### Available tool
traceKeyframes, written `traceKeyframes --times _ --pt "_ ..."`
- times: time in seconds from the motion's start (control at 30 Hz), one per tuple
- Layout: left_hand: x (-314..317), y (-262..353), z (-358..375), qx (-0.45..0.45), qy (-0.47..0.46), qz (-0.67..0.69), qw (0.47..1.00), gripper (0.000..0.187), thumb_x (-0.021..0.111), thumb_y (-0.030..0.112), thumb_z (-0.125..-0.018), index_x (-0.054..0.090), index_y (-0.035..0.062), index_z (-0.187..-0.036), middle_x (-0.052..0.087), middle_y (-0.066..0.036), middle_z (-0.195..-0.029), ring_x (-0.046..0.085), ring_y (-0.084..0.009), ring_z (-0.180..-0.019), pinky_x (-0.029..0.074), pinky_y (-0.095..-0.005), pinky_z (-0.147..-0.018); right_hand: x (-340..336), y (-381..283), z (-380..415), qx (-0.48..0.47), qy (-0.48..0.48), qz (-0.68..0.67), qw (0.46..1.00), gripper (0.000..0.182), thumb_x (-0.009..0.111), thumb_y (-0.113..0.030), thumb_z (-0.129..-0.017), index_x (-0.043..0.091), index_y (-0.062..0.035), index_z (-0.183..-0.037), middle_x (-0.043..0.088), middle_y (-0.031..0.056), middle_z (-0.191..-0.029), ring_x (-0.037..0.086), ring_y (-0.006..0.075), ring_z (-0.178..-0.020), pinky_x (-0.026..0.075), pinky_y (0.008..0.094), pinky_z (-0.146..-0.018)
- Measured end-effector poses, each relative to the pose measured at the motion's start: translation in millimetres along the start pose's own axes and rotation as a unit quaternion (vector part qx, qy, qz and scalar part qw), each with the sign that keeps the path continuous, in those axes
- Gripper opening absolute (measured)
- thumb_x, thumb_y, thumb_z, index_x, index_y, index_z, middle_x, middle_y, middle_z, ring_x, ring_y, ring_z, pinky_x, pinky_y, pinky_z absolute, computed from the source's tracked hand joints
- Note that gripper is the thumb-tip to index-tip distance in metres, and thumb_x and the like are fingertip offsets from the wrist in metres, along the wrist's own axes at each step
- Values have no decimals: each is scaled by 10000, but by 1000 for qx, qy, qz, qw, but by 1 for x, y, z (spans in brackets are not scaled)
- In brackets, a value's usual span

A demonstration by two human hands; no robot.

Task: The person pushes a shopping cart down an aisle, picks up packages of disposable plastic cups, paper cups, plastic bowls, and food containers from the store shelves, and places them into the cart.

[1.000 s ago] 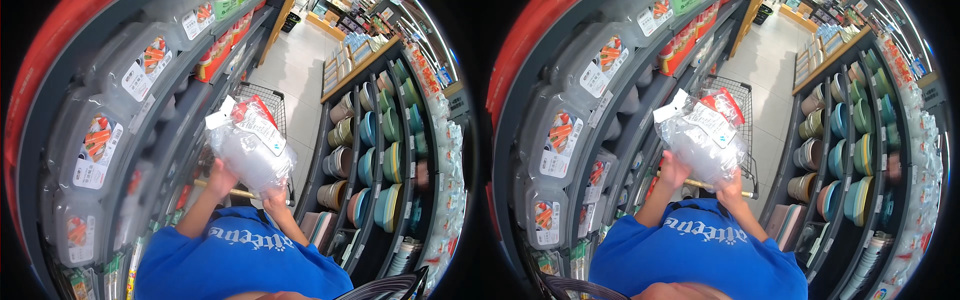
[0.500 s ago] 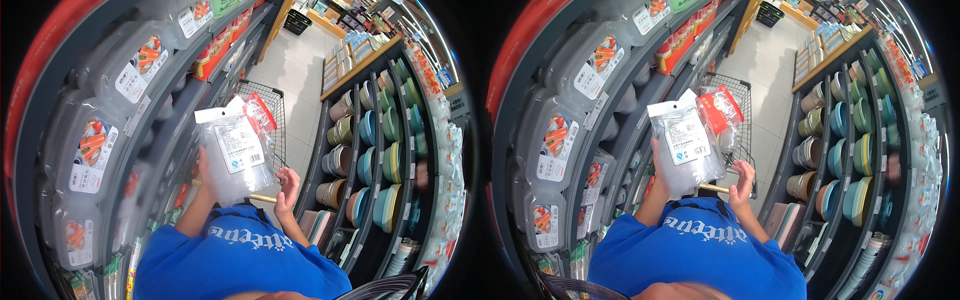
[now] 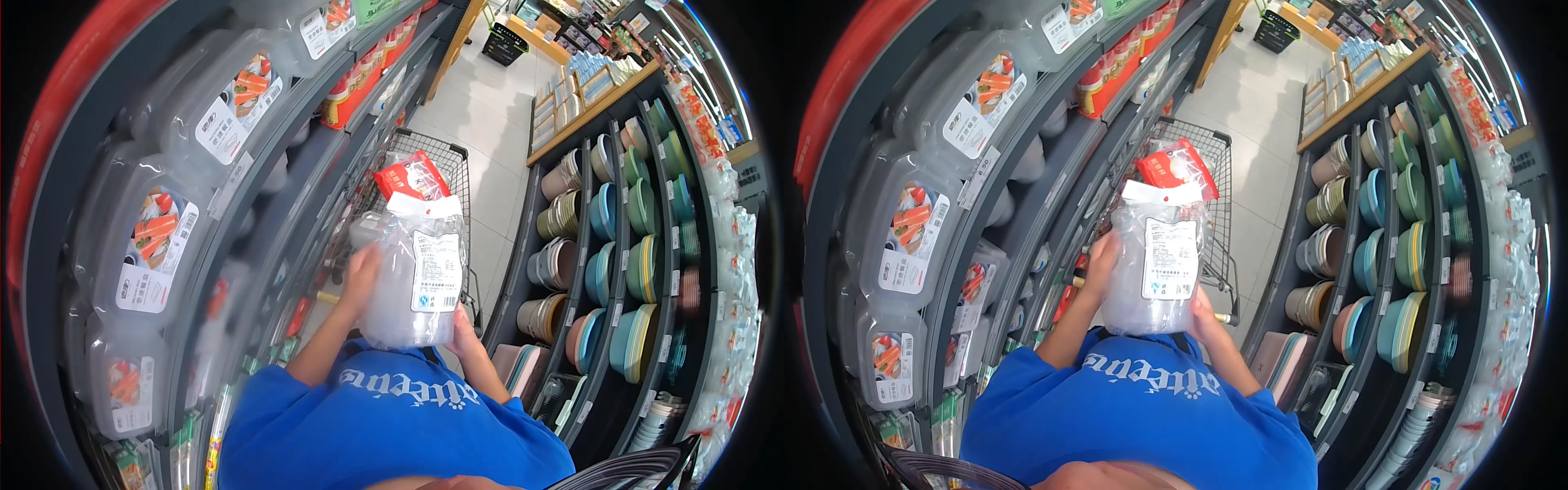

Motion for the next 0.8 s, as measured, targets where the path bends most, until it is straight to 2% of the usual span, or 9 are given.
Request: traceKeyframes --times 0.03,0.07,0.2,0.3,0.37,0.5,0.6,0.7,0.8 --pt "-2 4 -4 33 -15 -61 997 384 520 307 -1036 618 -11 -1225 679 -46 -1099 619 -143 -1004 470 -282 -874 -4 4 0 22 13 -26 999 938 700 -554 -869 268 -37 -1521 421 145 -1502 440 267 -1373 384 442 -1121" --pt "0 4 -6 83 11 -73 994 317 529 260 -1030 653 -17 -1121 698 -19 -933 627 -128 -875 469 -268 -783 -18 19 0 21 9 -62 998 814 632 -524 -925 303 -70 -1516 438 143 -1497 441 295 -1371 371 496 -1126" --pt "-6 -19 -13 57 -24 -138 988 408 544 309 -1021 591 -17 -1262 671 -114 -1135 628 -162 -997 478 -297 -876 4 38 -10 83 50 -268 959 732 506 -555 -969 338 -99 -1516 425 144 -1517 405 348 -1395 299 593 -1149" --pt "-8 -48 -5 13 -39 -155 987 505 558 339 -1010 518 -11 -1372 602 -169 -1305 611 -206 -1125 463 -322 -967 4 49 -9 110 105 -285 946 717 500 -539 -976 332 -102 -1520 415 147 -1525 395 356 -1403 305 584 -1150" --pt "-16 -67 -2 33 -76 -229 970 564 562 359 -1006 469 -2 -1429 544 -188 -1398 587 -238 -1206 443 -339 -1022 -1 53 -9 117 124 -241 956 738 499 -564 -965 338 -103 -1519 406 144 -1532 379 361 -1410 282 600 -1153" --pt "-20 -56 14 -16 -116 -120 986 573 551 383 -1008 477 -6 -1422 561 -203 -1389 582 -294 -1240 434 -370 -1043 -18 56 -11 113 131 -203 964 690 474 -529 -990 323 -124 -1529 406 132 -1538 387 358 -1410 301 594 -1146" --pt "-32 -63 14 -38 -92 -140 985 549 568 386 -997 506 8 -1391 597 -212 -1337 597 -308 -1217 451 -384 -1021 -20 47 -28 92 137 -183 969 708 477 -562 -982 340 -119 -1517 415 127 -1532 391 353 -1406 285 605 -1145" --pt "-48 -79 1 -22 -36 -261 964 501 588 390 -981 564 23 -1321 626 -207 -1283 612 -324 -1181 474 -404 -983 -29 48 -58 68 188 -181 963 715 464 -587 -982 345 -125 -1514 421 102 -1533 396 339 -1403 306 575 -1138" --pt "-66 -113 -8 68 46 -425 902 392 634 307 -942 609 0 -1184 682 -193 -1116 660 -350 -1039 516 -429 -886 -62 72 -89 59 223 -94 969 608 513 -503 -999 432 -94 -1440 449 66 -1509 423 286 -1379 368 507 -1092"
Point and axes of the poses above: each hand's wrist, its own z-axis away from the middle knuckle, its own x-axis out of the palm, y = z × x, the point moved 1 cm from there along -z, towards the middle knuckle
